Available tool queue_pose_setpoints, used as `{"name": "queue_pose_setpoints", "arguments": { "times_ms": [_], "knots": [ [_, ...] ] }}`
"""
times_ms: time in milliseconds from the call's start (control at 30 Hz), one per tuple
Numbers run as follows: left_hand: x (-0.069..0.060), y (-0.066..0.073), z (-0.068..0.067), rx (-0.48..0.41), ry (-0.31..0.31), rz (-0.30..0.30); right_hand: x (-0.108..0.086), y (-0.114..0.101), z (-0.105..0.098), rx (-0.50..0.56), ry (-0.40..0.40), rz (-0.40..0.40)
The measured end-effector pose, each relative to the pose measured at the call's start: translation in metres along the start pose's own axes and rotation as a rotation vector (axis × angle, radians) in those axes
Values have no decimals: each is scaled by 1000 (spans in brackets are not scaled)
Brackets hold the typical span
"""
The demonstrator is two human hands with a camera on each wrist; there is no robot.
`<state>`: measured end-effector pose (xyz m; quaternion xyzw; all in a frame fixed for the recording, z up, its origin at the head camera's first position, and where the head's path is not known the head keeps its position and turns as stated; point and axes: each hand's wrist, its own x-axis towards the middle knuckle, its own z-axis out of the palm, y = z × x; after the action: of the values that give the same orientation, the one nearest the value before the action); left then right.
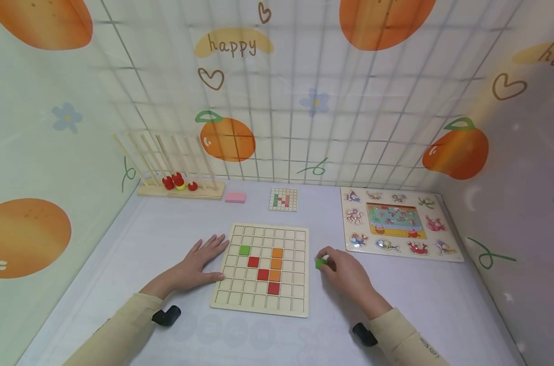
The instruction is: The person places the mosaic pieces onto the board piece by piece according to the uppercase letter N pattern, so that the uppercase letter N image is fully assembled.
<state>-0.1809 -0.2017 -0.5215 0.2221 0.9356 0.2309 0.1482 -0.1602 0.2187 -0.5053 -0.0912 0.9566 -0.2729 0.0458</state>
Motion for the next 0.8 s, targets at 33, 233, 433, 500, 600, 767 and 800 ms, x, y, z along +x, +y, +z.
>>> {"name": "queue_pose_setpoints", "arguments": {
  "times_ms": [33, 233, 433, 500, 600, 767, 800],
  "knots": [
    [0, 0, 0, -1, 1, 1, 0, 0, 0, 6, 0, 4],
    [0, 0, 0, -6, 4, 4, 0, 0, 1, 51, 15, 8],
    [0, -1, 1, -7, 9, 7, 3, -6, 5, 118, 46, -10],
    [0, -1, 1, -6, 8, 9, 5, -9, 6, 145, 42, -11],
    [0, -1, 1, -6, 4, 9, 7, -14, 7, 173, 30, -8],
    [1, -2, 1, -6, 2, 5, 9, -22, 9, 197, 9, -12],
    [1, -2, 1, -5, 3, 5, 9, -24, 10, 205, 5, -10]
  ]
}}
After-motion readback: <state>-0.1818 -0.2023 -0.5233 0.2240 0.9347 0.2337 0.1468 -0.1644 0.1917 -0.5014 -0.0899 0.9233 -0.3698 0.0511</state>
